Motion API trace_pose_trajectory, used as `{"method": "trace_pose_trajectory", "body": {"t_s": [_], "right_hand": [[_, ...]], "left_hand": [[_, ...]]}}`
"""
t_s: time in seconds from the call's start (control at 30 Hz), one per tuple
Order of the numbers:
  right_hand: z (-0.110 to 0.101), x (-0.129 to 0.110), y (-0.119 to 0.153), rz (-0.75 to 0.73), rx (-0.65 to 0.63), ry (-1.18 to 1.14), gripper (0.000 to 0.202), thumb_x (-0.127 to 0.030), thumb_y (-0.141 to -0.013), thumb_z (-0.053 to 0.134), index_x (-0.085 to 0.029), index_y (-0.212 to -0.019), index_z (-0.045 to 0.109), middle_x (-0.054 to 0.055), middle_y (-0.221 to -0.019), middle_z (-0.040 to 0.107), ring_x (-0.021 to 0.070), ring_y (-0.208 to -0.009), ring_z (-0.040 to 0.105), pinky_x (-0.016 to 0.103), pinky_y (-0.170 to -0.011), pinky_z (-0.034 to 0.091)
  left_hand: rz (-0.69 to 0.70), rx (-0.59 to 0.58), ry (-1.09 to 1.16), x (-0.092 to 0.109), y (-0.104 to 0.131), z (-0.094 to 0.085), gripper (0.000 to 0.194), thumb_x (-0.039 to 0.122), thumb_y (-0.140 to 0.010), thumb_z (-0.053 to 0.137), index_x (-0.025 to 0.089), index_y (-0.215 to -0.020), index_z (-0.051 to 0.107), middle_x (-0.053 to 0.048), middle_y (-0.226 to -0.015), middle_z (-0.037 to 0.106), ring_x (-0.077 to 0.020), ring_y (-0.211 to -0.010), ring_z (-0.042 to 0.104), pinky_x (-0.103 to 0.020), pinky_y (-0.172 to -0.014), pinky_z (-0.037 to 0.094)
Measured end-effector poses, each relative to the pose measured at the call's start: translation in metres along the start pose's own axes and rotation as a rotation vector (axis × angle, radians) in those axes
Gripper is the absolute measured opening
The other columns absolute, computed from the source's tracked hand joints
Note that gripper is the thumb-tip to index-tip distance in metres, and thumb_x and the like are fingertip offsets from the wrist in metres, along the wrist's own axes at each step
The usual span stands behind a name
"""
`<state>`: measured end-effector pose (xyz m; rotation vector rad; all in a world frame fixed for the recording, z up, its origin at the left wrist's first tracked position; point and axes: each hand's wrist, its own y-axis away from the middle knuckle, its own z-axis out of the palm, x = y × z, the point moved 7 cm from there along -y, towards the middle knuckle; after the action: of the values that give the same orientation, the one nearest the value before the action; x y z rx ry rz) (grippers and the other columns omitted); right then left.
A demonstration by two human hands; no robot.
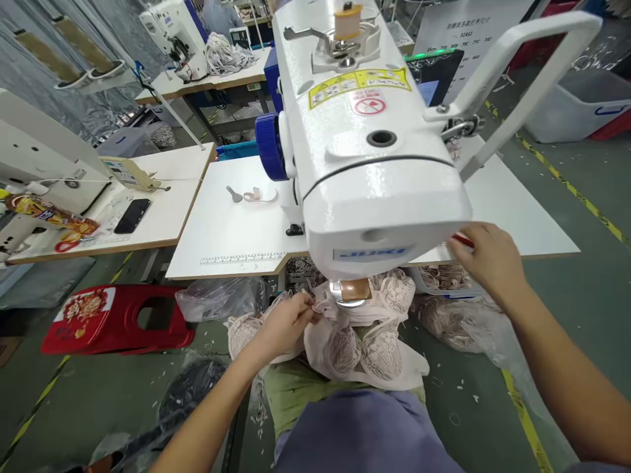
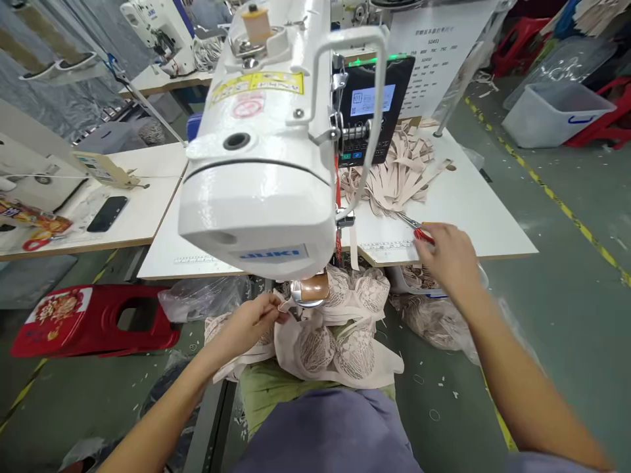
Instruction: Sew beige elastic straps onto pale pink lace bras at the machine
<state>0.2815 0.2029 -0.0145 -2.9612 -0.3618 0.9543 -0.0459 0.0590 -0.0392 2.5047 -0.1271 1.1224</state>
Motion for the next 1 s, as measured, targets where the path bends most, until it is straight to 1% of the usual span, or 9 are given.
{"method": "trace_pose_trajectory", "body": {"t_s": [0.13,0.27,0.33,0.43,0.5,0.63,0.73,0.83,1.0], "right_hand": [[0.060,-0.048,0.067,-0.065,-0.237,-0.188,0.036,-0.049,-0.094,0.048,-0.024,-0.105,0.071,0.009,-0.106,0.073,0.0258,-0.094,0.070,0.043,-0.084,0.056],[0.112,-0.101,0.121,-0.228,-0.499,-0.472,0.079,-0.077,-0.074,0.062,-0.018,-0.126,0.064,0.019,-0.130,0.063,0.0338,-0.122,0.059,0.050,-0.106,0.046],[0.118,-0.112,0.126,-0.172,-0.508,-0.727,0.089,-0.086,-0.071,0.053,-0.018,-0.127,0.063,0.018,-0.127,0.064,0.0322,-0.120,0.061,0.048,-0.107,0.045],[0.114,-0.107,0.120,0.090,-0.415,-1.050,0.076,-0.084,-0.083,0.037,-0.021,-0.116,0.066,0.011,-0.101,0.071,0.0245,-0.092,0.069,0.039,-0.089,0.056],[0.106,-0.100,0.112,0.252,-0.297,-1.091,0.063,-0.076,-0.087,0.043,-0.021,-0.106,0.067,0.007,-0.083,0.069,0.0195,-0.072,0.066,0.032,-0.068,0.057],[0.084,-0.101,0.086,0.243,-0.097,-0.970,0.035,-0.054,-0.083,0.063,-0.020,-0.090,0.063,0.002,-0.073,0.065,0.0144,-0.062,0.059,0.025,-0.057,0.050],[0.074,-0.106,0.060,0.155,-0.036,-0.851,0.024,-0.043,-0.080,0.064,-0.020,-0.083,0.057,0.000,-0.067,0.062,0.0137,-0.059,0.057,0.024,-0.055,0.048],[0.071,-0.108,0.037,0.074,-0.058,-0.709,0.019,-0.039,-0.080,0.060,-0.021,-0.081,0.054,-0.003,-0.060,0.057,0.0126,-0.053,0.051,0.024,-0.052,0.043],[0.071,-0.118,0.008,-0.081,-0.107,-0.565,0.013,-0.035,-0.083,0.054,-0.023,-0.084,0.056,-0.002,-0.061,0.058,0.0151,-0.055,0.050,0.028,-0.055,0.042]], "left_hand": [[0.169,0.221,-0.361,0.017,0.003,0.015,0.017,0.019,-0.093,0.046,0.019,-0.083,0.061,-0.011,-0.091,0.070,-0.0269,-0.092,0.064,-0.043,-0.082,0.052],[0.652,0.400,-0.482,0.076,0.022,0.043,0.028,0.021,-0.099,0.039,0.020,-0.076,0.055,-0.003,-0.069,0.061,-0.0183,-0.069,0.058,-0.034,-0.075,0.050],[0.721,0.447,-0.473,0.096,0.028,0.049,0.033,0.024,-0.102,0.035,0.021,-0.072,0.051,0.000,-0.059,0.056,-0.0159,-0.057,0.052,-0.029,-0.060,0.043],[0.576,0.470,-0.274,0.108,0.021,0.045,0.036,0.028,-0.103,0.032,0.022,-0.071,0.047,0.001,-0.057,0.054,-0.0134,-0.050,0.049,-0.027,-0.051,0.033],[0.385,0.403,-0.006,0.104,0.010,0.043,0.036,0.031,-0.103,0.031,0.023,-0.070,0.042,0.003,-0.056,0.050,-0.0114,-0.048,0.046,-0.025,-0.049,0.033],[0.113,0.393,0.306,0.085,0.001,0.042,0.041,0.038,-0.103,0.031,0.023,-0.065,0.038,0.005,-0.054,0.045,-0.0100,-0.047,0.043,-0.022,-0.046,0.031],[0.139,0.518,0.145,0.077,0.006,0.031,0.028,0.035,-0.101,0.041,0.019,-0.088,0.060,0.005,-0.053,0.053,-0.0105,-0.045,0.047,-0.023,-0.047,0.032],[0.324,0.633,-0.169,0.082,0.012,0.022,0.024,0.026,-0.099,0.048,0.016,-0.113,0.064,0.002,-0.061,0.067,-0.0122,-0.048,0.057,-0.024,-0.050,0.035],[0.397,0.690,-0.446,0.087,0.009,0.015,0.030,0.024,-0.101,0.043,0.017,-0.105,0.072,0.000,-0.057,0.068,-0.0138,-0.047,0.058,-0.027,-0.052,0.034]]}}
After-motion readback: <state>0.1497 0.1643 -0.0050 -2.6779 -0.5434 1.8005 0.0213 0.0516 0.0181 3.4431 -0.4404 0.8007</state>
